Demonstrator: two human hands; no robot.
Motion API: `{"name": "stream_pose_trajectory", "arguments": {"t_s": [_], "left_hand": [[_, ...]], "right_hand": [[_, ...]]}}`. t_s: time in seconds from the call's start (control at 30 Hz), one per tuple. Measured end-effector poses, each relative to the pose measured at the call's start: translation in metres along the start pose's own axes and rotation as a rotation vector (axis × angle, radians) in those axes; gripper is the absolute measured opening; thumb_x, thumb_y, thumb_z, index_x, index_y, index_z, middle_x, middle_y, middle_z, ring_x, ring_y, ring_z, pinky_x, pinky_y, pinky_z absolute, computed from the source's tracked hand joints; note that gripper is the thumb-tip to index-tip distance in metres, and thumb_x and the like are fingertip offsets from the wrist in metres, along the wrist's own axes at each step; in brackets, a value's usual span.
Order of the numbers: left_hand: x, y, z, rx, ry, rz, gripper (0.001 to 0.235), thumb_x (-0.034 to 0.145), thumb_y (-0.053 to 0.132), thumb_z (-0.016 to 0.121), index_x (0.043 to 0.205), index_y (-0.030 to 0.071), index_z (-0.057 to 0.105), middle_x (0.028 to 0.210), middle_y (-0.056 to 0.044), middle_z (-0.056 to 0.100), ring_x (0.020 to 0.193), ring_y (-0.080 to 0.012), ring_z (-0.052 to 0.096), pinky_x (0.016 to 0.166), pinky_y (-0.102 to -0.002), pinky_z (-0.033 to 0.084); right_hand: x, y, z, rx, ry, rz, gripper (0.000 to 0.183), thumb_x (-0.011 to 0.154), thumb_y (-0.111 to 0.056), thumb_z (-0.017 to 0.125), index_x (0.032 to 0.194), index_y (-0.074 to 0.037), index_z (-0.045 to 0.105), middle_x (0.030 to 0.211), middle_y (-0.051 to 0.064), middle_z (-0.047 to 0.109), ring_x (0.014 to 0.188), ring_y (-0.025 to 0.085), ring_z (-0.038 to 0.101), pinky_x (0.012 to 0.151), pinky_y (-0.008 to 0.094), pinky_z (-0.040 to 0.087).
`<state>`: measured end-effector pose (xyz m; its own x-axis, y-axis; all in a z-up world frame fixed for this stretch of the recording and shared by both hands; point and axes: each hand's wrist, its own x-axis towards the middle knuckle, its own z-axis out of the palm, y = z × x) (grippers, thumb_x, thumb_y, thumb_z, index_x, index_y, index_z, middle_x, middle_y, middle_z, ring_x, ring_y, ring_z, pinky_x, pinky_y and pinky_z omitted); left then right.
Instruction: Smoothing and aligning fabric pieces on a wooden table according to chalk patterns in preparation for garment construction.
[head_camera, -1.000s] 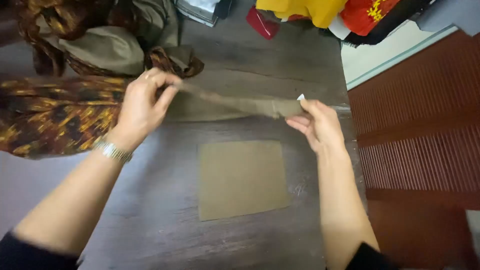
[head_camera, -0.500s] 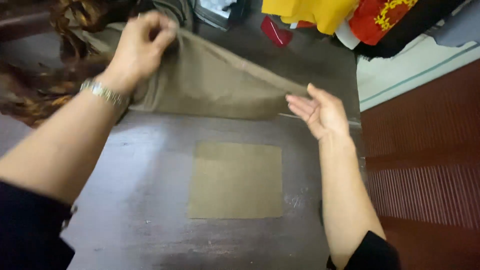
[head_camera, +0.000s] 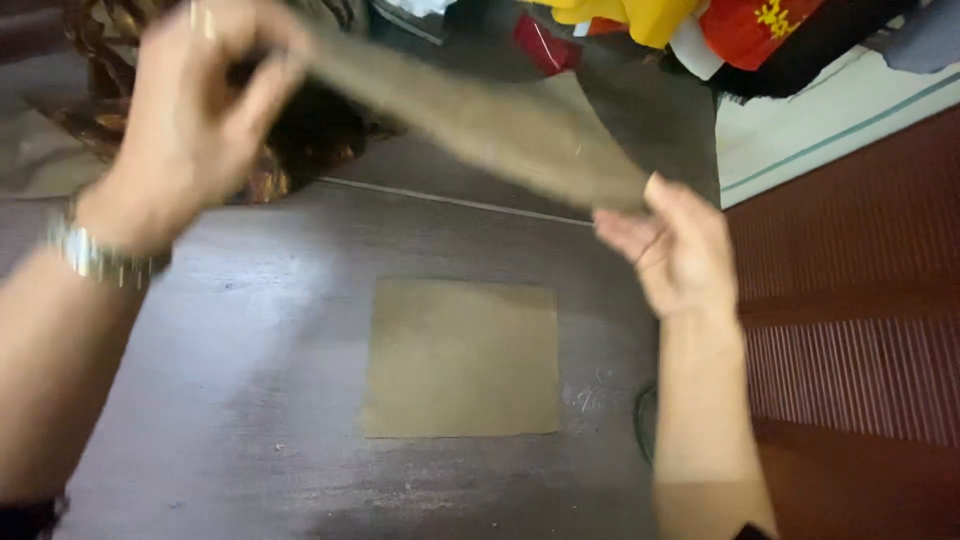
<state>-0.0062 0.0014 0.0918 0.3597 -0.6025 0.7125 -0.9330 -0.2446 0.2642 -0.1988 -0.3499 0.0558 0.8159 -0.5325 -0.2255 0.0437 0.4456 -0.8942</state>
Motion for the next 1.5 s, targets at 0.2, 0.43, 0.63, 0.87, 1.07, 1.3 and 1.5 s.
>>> {"name": "stream_pose_trajectory", "arguments": {"t_s": [0.2,0.43,0.63,0.87,1.07,1.3,1.5], "left_hand": [[-0.104,0.051,0.025,-0.174,-0.153,-0.245,0.006,0.097,0.004,0.055,0.099,0.002,0.06,0.103,-0.013,0.062,0.094,-0.027,0.06,0.085,-0.038,0.049],[-0.173,0.057,0.055,-0.291,-0.235,-0.542,0.007,0.09,0.01,0.061,0.093,0.006,0.065,0.099,-0.011,0.065,0.094,-0.0299,0.065,0.086,-0.04,0.05],[-0.142,0.084,0.03,-0.269,-0.135,-0.504,0.004,0.09,0.005,0.065,0.091,0.006,0.069,0.096,-0.012,0.067,0.094,-0.0351,0.067,0.085,-0.042,0.051],[-0.191,0.124,0.026,-0.209,-0.112,-0.446,0.013,0.086,0.005,0.062,0.096,0.007,0.069,0.11,-0.014,0.064,0.115,-0.0382,0.061,0.097,-0.048,0.048],[-0.263,0.118,0.06,-0.193,-0.159,-0.581,0.015,0.085,0.004,0.063,0.097,0.007,0.07,0.108,-0.009,0.065,0.116,-0.035,0.061,0.099,-0.045,0.048],[-0.259,0.114,0.057,-0.178,-0.203,-0.555,0.012,0.086,0.007,0.064,0.096,0.008,0.071,0.103,-0.01,0.065,0.111,-0.0354,0.062,0.096,-0.045,0.05],[-0.258,0.11,0.056,-0.157,-0.226,-0.517,0.013,0.086,0.009,0.064,0.097,0.009,0.071,0.104,-0.01,0.065,0.111,-0.0341,0.063,0.095,-0.044,0.05]], "right_hand": [[-0.064,0.08,-0.035,-0.202,0.065,0.121,0.012,0.085,-0.016,0.069,0.078,-0.009,0.061,0.087,0.012,0.072,0.072,0.027,0.072,0.07,0.044,0.063],[-0.083,0.138,-0.062,-0.32,0.144,0.306,0.017,0.088,-0.015,0.066,0.084,-0.001,0.058,0.075,0.016,0.066,0.068,0.032,0.072,0.073,0.046,0.062],[-0.087,0.118,-0.058,-0.314,0.127,0.227,0.018,0.091,-0.012,0.064,0.091,0.005,0.058,0.082,0.022,0.068,0.072,0.038,0.072,0.07,0.05,0.061],[-0.119,0.128,-0.069,-0.419,0.071,0.281,0.02,0.09,-0.011,0.063,0.092,0.009,0.059,0.078,0.027,0.069,0.069,0.039,0.072,0.065,0.048,0.061],[-0.125,0.152,-0.083,-0.422,0.085,0.325,0.021,0.091,-0.011,0.061,0.093,0.009,0.055,0.074,0.022,0.067,0.068,0.037,0.072,0.063,0.044,0.061],[-0.13,0.126,-0.055,-0.476,0.138,0.438,0.049,0.098,-0.03,0.05,0.113,0.016,0.055,0.092,0.036,0.066,0.078,0.042,0.07,0.067,0.045,0.058],[-0.126,0.137,-0.065,-0.498,0.113,0.395,0.035,0.093,-0.019,0.061,0.104,0.014,0.059,0.086,0.027,0.066,0.074,0.04,0.071,0.065,0.042,0.059]]}}
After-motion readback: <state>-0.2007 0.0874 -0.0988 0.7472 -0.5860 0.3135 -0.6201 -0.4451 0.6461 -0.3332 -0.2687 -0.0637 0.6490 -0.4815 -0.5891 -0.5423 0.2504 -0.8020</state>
